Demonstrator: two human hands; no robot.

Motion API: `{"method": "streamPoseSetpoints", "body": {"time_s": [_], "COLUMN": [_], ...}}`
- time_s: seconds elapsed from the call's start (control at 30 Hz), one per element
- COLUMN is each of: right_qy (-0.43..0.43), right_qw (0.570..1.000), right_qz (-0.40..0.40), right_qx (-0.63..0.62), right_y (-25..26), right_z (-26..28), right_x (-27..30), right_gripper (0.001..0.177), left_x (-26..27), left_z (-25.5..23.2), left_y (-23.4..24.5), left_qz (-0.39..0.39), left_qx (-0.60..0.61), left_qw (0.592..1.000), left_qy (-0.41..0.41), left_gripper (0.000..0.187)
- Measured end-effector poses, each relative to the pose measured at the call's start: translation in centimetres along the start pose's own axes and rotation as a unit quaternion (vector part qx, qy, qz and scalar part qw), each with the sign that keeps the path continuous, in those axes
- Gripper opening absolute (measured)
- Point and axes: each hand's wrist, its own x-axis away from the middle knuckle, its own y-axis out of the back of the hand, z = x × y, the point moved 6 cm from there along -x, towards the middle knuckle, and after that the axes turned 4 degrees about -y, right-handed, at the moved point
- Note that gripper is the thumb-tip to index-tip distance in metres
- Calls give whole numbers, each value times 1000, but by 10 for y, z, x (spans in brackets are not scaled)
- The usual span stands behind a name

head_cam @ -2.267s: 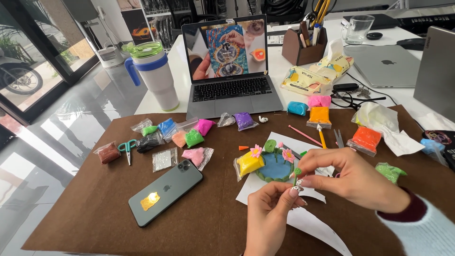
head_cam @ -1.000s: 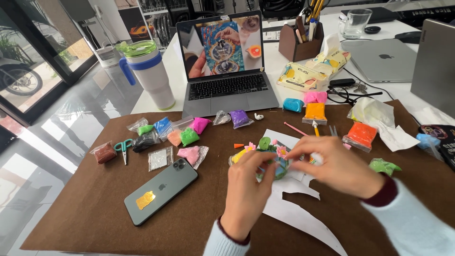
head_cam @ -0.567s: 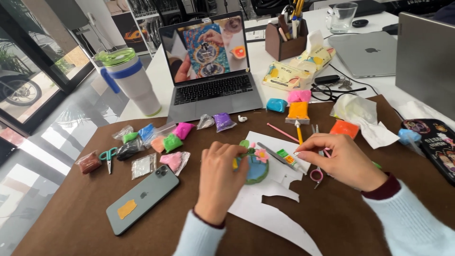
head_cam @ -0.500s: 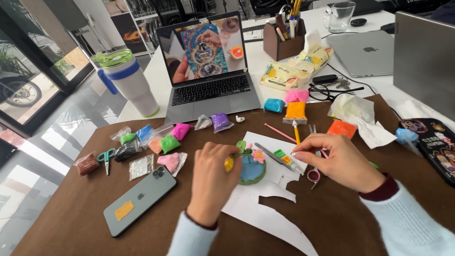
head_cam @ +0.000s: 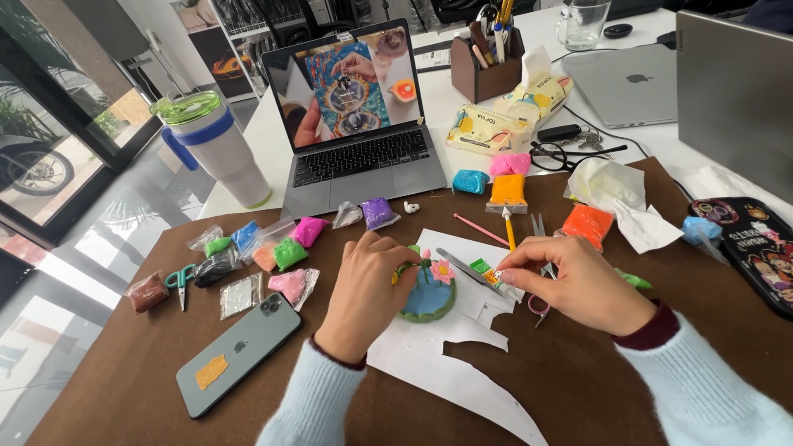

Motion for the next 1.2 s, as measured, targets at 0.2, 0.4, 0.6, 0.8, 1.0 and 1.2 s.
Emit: {"method": "streamPoseSetpoints", "body": {"time_s": [0.2, 0.4, 0.6, 0.8, 1.0, 1.2], "right_qy": [-6, -3, -4, 11, 23, 319], "right_qw": [1000, 1000, 1000, 1000, 999, 915], "right_qz": [3, 1, 8, 10, -12, -172], "right_qx": [4, 1, 7, 12, 20, 179], "right_y": [0, 1, -1, 0, -3, -41], "right_z": [2, 6, 5, 4, 13, 90], "right_x": [2, 3, 5, 3, 6, 50], "right_gripper": [13, 14, 14, 13, 12, 34], "left_x": [3, 7, 10, 13, 29, 58], "left_z": [-2, -3, -5, -6, -24, -74], "left_y": [1, -3, -10, -11, 21, 61], "left_qz": [-26, -101, -123, -140, -169, -253], "left_qx": [-4, -42, -60, -69, -103, -62], "left_qw": [1000, 993, 988, 985, 978, 965], "left_qy": [7, -42, -67, -77, -68, -21], "left_gripper": [16, 15, 16, 18, 16, 3]}}
